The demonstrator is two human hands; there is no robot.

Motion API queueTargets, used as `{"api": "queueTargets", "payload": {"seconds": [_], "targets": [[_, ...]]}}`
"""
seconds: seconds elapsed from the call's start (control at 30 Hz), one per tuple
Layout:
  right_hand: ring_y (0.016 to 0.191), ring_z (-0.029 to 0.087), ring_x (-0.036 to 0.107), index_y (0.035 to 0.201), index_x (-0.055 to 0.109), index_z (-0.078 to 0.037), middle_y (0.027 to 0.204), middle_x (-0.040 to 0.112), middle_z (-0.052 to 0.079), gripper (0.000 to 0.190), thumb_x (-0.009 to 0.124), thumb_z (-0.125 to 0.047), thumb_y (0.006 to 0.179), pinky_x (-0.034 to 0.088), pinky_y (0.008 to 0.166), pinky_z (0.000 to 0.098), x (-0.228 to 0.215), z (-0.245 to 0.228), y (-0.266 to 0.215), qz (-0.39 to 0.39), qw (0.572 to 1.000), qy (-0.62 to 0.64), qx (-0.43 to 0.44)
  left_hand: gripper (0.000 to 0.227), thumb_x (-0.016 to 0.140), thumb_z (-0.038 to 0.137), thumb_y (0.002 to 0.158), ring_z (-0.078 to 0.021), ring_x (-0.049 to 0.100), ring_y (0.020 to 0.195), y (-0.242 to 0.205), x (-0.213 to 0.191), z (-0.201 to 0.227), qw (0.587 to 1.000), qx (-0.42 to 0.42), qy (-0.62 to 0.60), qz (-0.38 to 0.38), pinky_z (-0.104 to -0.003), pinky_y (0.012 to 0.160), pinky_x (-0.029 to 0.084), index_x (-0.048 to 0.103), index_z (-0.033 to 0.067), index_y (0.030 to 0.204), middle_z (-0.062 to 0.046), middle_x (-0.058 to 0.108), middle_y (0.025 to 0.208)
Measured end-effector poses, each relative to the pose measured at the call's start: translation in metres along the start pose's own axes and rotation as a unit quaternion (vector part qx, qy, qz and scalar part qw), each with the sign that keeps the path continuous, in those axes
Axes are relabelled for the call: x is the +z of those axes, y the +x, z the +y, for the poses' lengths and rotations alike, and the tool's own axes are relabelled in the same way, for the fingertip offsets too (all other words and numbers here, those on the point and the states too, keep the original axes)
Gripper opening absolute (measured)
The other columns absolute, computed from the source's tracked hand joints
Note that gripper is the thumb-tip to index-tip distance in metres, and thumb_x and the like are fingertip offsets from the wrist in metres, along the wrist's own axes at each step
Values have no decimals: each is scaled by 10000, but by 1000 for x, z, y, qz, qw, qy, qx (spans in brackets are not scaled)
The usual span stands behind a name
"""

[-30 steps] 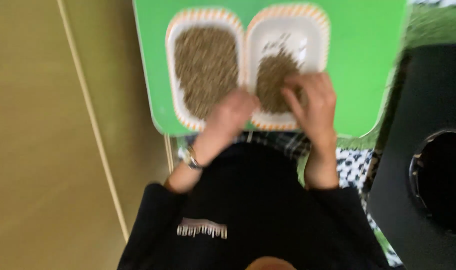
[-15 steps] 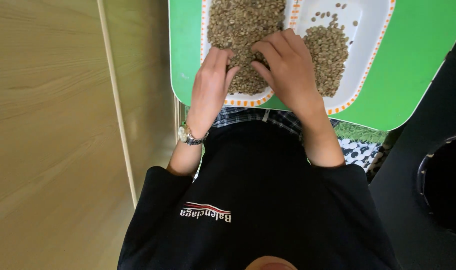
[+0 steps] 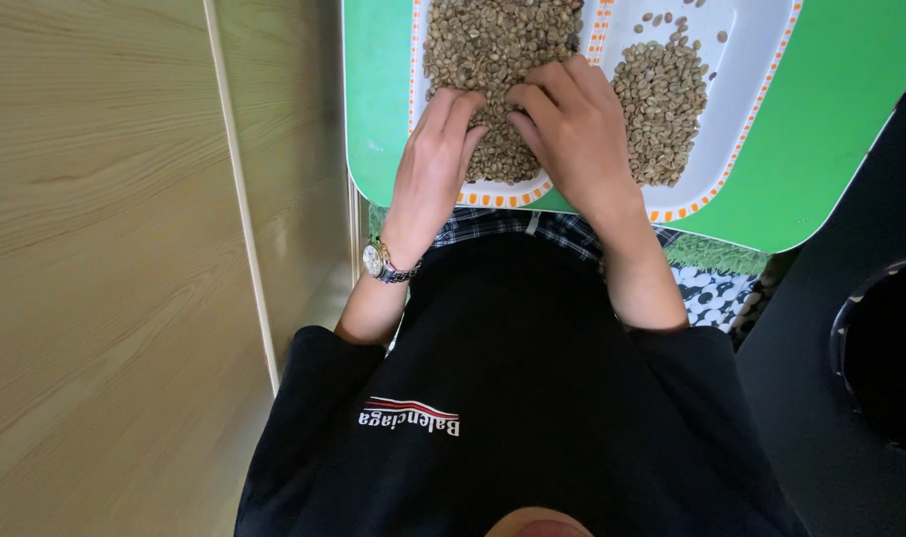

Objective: Manually sorting green coffee beans by picking and moving them between tray compartments.

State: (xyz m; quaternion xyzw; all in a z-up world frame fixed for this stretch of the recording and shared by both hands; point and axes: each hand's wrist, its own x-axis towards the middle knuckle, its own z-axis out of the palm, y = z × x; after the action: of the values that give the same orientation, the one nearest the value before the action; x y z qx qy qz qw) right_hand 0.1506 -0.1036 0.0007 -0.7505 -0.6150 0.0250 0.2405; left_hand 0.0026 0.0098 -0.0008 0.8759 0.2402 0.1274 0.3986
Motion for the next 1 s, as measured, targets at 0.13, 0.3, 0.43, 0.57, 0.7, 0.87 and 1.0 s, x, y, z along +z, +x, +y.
{"api": "queueTargets", "payload": {"seconds": [0.13, 0.3, 0.43, 0.57, 0.7, 0.87, 1.0], "targets": [[969, 227, 557, 1064, 730, -54, 1103, 638, 52, 190, 837, -58, 908, 469, 865, 327, 3, -1, 0, 5, 1000, -3, -1, 265, 675, -58, 920, -296, 643, 936, -1, -1, 0, 1000, 9, -5, 10, -410, 869, 528, 590, -37, 1170, -122, 570, 1103], [917, 204, 536, 1004, 711, -77, 1037, 608, 34, 147, 829, -78, 915, 467, 806, 309, 6, 1, -1, 14, 1000, -20, 0, 232, 671, -47, 924, -283, 646, 910, 0, 0, 0, 1000, 7, -1, 11, -403, 837, 526, 611, -31, 1147, -117, 579, 1081], [894, 218, 533, 997, 703, -59, 1018, 602, 46, 138, 815, -50, 918, 461, 793, 318, 2, -1, -1, 32, 999, -3, -7, 234, 656, -57, 925, -303, 623, 907, 0, -4, 4, 1000, 19, -19, 9, -416, 836, 502, 595, -25, 1148, -124, 568, 1065], [899, 243, 549, 988, 664, -61, 997, 596, 63, 158, 798, -36, 907, 466, 816, 339, -8, 2, -9, 51, 998, 30, 23, 223, 664, -70, 907, -302, 618, 914, 2, -3, 6, 998, 34, -39, 18, -392, 847, 499, 597, -25, 1115, -130, 596, 1059], [839, 347, 613, 1018, 696, -54, 951, 651, 135, 41, 696, -83, 989, 501, 723, 439, -14, 28, -32, 100, 990, 97, 0, 90, 638, 23, 1029, -400, 656, 933, 2, -4, 7, 997, 68, -21, 4, -442, 850, 549, 609, -34, 1093, -169, 561, 921], [843, 327, 615, 958, 682, -74, 905, 635, 101, 69, 741, -106, 941, 506, 759, 403, -45, 39, -52, 143, 986, 44, 70, 106, 688, 50, 990, -399, 662, 899, 2, -2, 11, 999, 47, 16, -15, -464, 817, 545, 613, -3, 1041, -165, 592, 911], [839, 294, 627, 929, 676, -76, 881, 635, 77, 100, 774, -71, 910, 513, 770, 368, -54, 49, -66, 160, 982, 14, 95, 123, 726, 89, 980, -346, 673, 919, -6, 0, -1, 998, 23, 60, -4, -422, 829, 541, 633, 32, 1036, -122, 615, 940]]}}
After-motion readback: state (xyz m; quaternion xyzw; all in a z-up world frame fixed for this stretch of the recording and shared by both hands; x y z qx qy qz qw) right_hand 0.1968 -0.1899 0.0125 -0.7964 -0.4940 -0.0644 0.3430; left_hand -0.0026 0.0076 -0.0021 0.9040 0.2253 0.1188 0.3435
